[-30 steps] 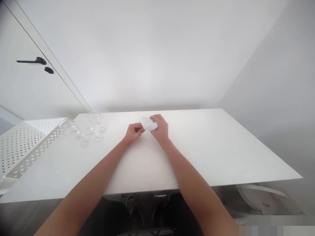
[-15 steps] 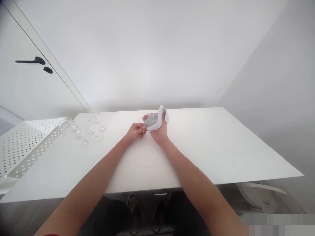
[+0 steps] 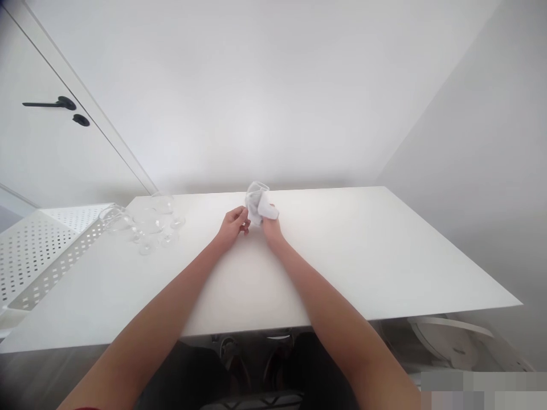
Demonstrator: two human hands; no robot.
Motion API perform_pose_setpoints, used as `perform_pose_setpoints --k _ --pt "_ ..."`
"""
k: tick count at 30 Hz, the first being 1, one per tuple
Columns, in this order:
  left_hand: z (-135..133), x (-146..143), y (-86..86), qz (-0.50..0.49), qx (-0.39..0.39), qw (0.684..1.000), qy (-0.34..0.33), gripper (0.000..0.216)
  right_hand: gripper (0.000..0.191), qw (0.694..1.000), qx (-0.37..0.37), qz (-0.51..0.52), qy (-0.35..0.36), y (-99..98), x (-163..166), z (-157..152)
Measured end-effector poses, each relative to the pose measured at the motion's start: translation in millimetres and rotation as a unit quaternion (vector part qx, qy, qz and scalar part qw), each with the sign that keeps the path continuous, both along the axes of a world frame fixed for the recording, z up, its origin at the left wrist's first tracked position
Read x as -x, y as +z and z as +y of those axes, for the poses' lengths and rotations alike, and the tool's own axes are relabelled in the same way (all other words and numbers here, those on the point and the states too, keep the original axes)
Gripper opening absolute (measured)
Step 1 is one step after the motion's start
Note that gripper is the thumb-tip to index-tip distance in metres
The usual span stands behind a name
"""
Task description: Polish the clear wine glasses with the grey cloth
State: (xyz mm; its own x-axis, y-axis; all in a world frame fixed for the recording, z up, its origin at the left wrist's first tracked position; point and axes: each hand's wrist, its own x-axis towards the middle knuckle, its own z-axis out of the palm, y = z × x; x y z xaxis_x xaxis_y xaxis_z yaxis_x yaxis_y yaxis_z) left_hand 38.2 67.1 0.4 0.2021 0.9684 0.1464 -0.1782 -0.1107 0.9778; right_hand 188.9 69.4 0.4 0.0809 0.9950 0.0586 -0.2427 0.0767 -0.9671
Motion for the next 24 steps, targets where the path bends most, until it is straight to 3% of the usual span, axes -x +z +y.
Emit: perform_pose_setpoints --k 5,9,13,15,17,20,24 --pt "2.4 7.9 1.6 -0.047 -0.003 0.997 0.056 0.047 0.034 0.997 0.008 0.058 -0.055 -4.7 -12.0 11.8" --pt "1.2 6.1 -1.5 0.035 -0.032 0.998 0.043 0.046 0.033 0.980 0.027 0.158 -0.119 -5.7 -20.4 19.7" --pt "-0.6 1.4 -4.2 0.149 -0.057 0.987 0.006 0.048 0.021 0.975 -0.021 0.220 -0.005 0.1 -22.2 17.9" --pt "-1.6 0.6 -3.1 0.140 -0.053 0.989 -0.001 0.050 0.019 0.961 -0.047 0.258 0.082 5.2 -21.1 13.3" --pt "-2.6 1.0 -0.5 0.091 -0.038 0.995 0.005 0.050 0.023 0.945 -0.061 0.298 0.125 9.8 -19.9 8.9" --pt "-3.7 2.5 4.2 0.022 -0.011 1.000 0.012 0.047 0.035 0.938 -0.050 0.315 0.137 12.3 -19.1 6.4" --pt "-4.3 3.2 6.4 -0.010 0.007 1.000 0.004 0.046 0.022 0.961 -0.075 0.247 0.095 9.0 -18.9 9.0"
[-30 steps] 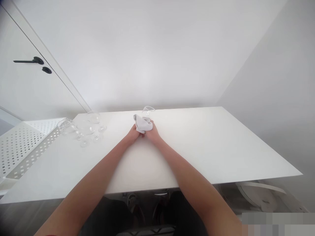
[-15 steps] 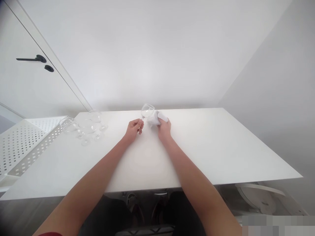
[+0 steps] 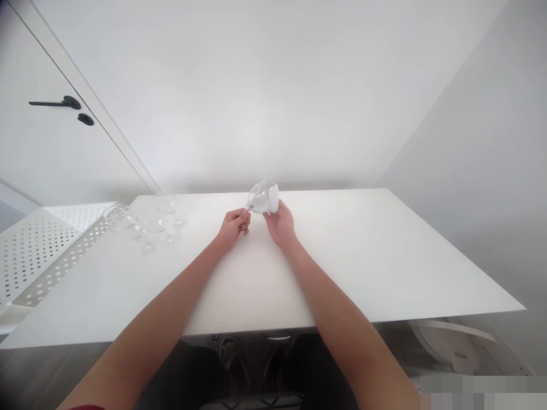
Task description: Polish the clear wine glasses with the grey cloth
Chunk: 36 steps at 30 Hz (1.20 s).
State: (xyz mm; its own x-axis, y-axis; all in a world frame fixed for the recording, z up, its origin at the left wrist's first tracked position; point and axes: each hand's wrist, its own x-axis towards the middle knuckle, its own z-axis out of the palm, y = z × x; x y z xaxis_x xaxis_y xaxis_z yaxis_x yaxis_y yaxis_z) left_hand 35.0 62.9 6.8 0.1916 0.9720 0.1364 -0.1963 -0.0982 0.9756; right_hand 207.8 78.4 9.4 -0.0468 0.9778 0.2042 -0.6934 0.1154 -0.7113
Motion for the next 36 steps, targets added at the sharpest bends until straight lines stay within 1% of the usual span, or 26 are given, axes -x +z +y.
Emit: perform_pose_setpoints --k 2,3,4,7,9,11,13,16,17,18,21,23,25,26,28,30,32,34,36 --pt "0.1 -0.3 -0.7 -0.003 0.002 1.000 -0.019 0.045 0.036 1.000 -0.018 -0.020 -0.016 -1.0 -0.4 0.6" --pt "0.1 -0.6 -1.2 -0.004 0.003 1.000 -0.030 0.045 0.041 0.999 -0.023 -0.027 -0.011 -0.7 -0.6 0.2" --pt "0.1 -0.9 -1.7 -0.005 0.004 0.999 -0.042 0.046 0.041 0.999 -0.027 -0.034 -0.002 0.1 -0.9 -0.5" --pt "-0.6 -2.2 -2.6 0.002 0.021 0.997 -0.074 0.048 0.031 0.996 -0.042 -0.067 0.040 4.7 -1.1 -4.7" --pt "-1.8 -2.9 -2.2 0.011 0.039 0.994 -0.103 0.049 0.028 0.993 -0.042 -0.087 0.066 7.9 -1.1 -8.1" --pt "-3.4 -2.7 -0.7 0.012 0.051 0.990 -0.128 0.050 0.031 0.991 -0.033 -0.096 0.088 9.8 -1.8 -11.0" --pt "-4.9 -1.7 1.6 0.007 0.067 0.985 -0.159 0.050 0.037 0.991 -0.018 -0.093 0.097 10.2 -3.3 -12.5" --pt "-5.8 -0.7 4.5 0.014 0.098 0.973 -0.207 0.049 0.047 0.994 -0.005 -0.082 0.077 8.7 -5.7 -11.2" --pt "-5.6 -1.1 4.7 0.020 0.092 0.974 -0.205 0.049 0.049 0.995 -0.006 -0.079 0.064 8.0 -6.0 -10.1" --pt "-5.3 -1.9 4.3 0.029 0.073 0.979 -0.188 0.050 0.051 0.996 -0.010 -0.076 0.047 7.4 -5.7 -9.0" --pt "-3.7 -5.8 0.2 0.091 -0.017 0.993 -0.080 0.053 0.058 0.995 -0.018 -0.094 -0.036 8.1 -1.5 -9.1" --pt "-2.5 -7.9 -3.7 0.149 -0.068 0.986 -0.008 0.052 0.065 0.983 -0.018 -0.142 -0.113 11.4 2.8 -13.8" --pt "-1.5 -8.8 -7.2 0.194 -0.113 0.973 0.045 0.050 0.072 0.962 -0.026 -0.196 -0.186 16.3 6.4 -21.1" --pt "-1.1 -8.8 -8.4 0.209 -0.133 0.967 0.062 0.048 0.074 0.953 -0.036 -0.216 -0.212 18.8 7.6 -24.7" --pt "-0.5 -8.5 -9.5 0.224 -0.160 0.959 0.075 0.045 0.075 0.940 -0.059 -0.232 -0.242 22.1 8.4 -29.0" --pt "-0.2 -8.0 -9.4 0.216 -0.156 0.961 0.071 0.045 0.076 0.944 -0.063 -0.210 -0.246 21.7 7.4 -27.6" --pt "0.2 -7.5 -9.1 0.191 -0.130 0.971 0.054 0.047 0.076 0.964 -0.041 -0.154 -0.214 17.7 5.6 -21.3" --pt "0.8 -7.0 -9.4 0.166 -0.100 0.981 0.020 0.048 0.067 0.985 -0.021 -0.094 -0.140 11.7 4.4 -13.9" --pt "1.6 -6.9 -10.7 0.158 -0.086 0.984 -0.014 0.049 0.050 0.996 -0.021 -0.063 -0.055 6.6 4.3 -9.0"
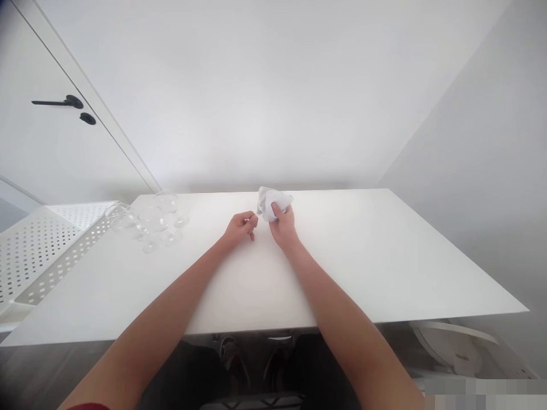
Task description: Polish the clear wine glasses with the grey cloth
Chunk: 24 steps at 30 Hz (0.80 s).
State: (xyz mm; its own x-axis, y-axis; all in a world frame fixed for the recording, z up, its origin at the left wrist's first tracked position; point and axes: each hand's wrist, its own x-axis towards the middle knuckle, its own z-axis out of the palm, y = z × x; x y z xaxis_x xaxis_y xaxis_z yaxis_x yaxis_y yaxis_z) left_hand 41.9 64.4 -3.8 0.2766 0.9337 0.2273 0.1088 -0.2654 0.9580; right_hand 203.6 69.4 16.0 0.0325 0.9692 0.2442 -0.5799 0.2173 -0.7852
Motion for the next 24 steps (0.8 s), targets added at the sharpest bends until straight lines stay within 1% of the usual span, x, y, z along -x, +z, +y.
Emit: perform_pose_setpoints --k 1,3,6,9,14,16,17,21,24 --pt "0.3 0.0 -0.8 0.002 0.003 1.000 -0.012 0.049 0.044 0.999 -0.003 0.002 0.034 -1.7 0.2 0.9" --pt "0.8 -0.1 -2.2 0.006 0.001 1.000 -0.017 0.049 0.038 0.997 -0.006 -0.006 0.079 -2.5 0.7 0.2" --pt "0.9 0.1 -3.0 0.013 -0.006 1.000 -0.005 0.050 0.040 0.995 0.007 -0.031 0.095 1.6 0.3 -3.8" --pt "0.9 1.2 -2.1 0.022 -0.018 0.999 0.028 0.050 0.045 0.993 0.039 -0.055 0.101 6.8 0.4 -6.7" --pt "1.0 3.7 0.2 0.065 -0.088 0.988 0.107 0.042 0.050 0.983 0.072 -0.045 0.162 7.5 2.4 -3.4" --pt "0.9 4.1 0.3 0.080 -0.106 0.984 0.119 0.041 0.049 0.984 0.068 -0.037 0.158 6.3 0.8 -0.7" --pt "0.8 4.0 0.1 0.083 -0.106 0.984 0.113 0.041 0.048 0.986 0.060 -0.035 0.152 5.9 -0.6 0.3" --pt "0.3 3.1 -2.1 0.078 -0.056 0.994 0.057 0.046 0.042 0.993 0.026 -0.033 0.108 5.9 -6.4 1.5" --pt "0.7 2.7 -3.4 0.065 -0.021 0.998 0.013 0.047 0.044 0.998 0.004 -0.022 0.057 8.0 -7.8 0.3"
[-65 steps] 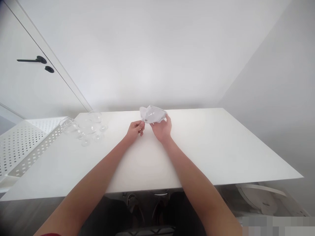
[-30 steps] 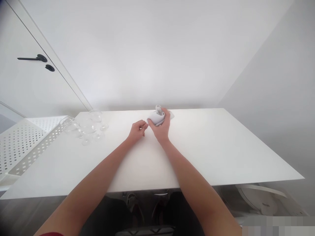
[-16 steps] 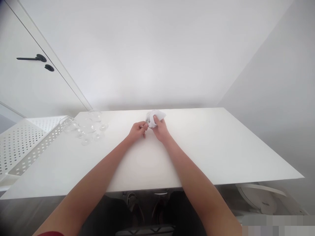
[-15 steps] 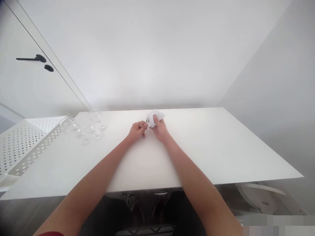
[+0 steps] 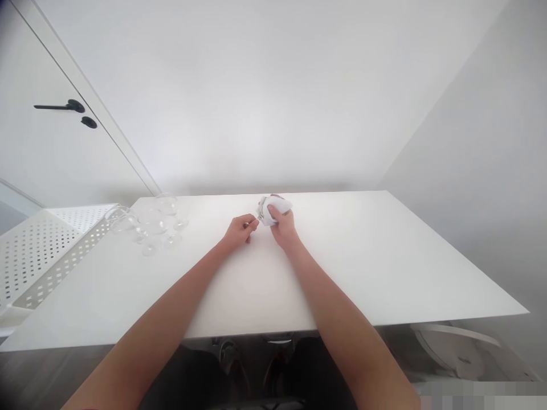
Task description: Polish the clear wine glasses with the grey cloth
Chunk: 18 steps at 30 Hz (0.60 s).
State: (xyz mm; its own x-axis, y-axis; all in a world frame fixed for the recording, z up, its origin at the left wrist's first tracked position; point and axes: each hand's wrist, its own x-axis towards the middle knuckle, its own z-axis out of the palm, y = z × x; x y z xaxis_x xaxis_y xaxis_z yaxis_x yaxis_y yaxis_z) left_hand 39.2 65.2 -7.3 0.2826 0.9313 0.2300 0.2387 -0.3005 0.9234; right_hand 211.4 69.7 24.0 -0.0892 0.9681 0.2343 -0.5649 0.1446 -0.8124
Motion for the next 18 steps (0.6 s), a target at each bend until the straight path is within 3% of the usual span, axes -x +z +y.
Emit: perform_pose_setpoints --k 2,6,10,14,18 --pt "0.8 -0.1 0.1 0.003 -0.022 1.000 0.002 0.043 0.048 0.999 -0.019 0.006 -0.036 3.0 0.2 -1.7" --pt "2.3 0.4 1.6 0.037 -0.150 0.984 0.088 0.031 0.050 0.985 -0.054 -0.064 -0.154 10.6 1.4 -8.4" --pt "1.6 1.3 2.5 0.062 -0.179 0.977 0.097 0.027 0.038 0.964 -0.057 -0.122 -0.230 10.3 0.4 -10.4" --pt "-0.4 0.3 3.4 0.084 -0.172 0.980 0.062 0.030 0.024 0.989 -0.012 -0.041 -0.145 2.8 -6.1 -1.5" --pt "-1.4 -1.2 3.3 0.000 -0.036 0.999 -0.020 0.040 0.029 0.999 0.006 0.033 -0.010 0.3 -6.7 1.5"
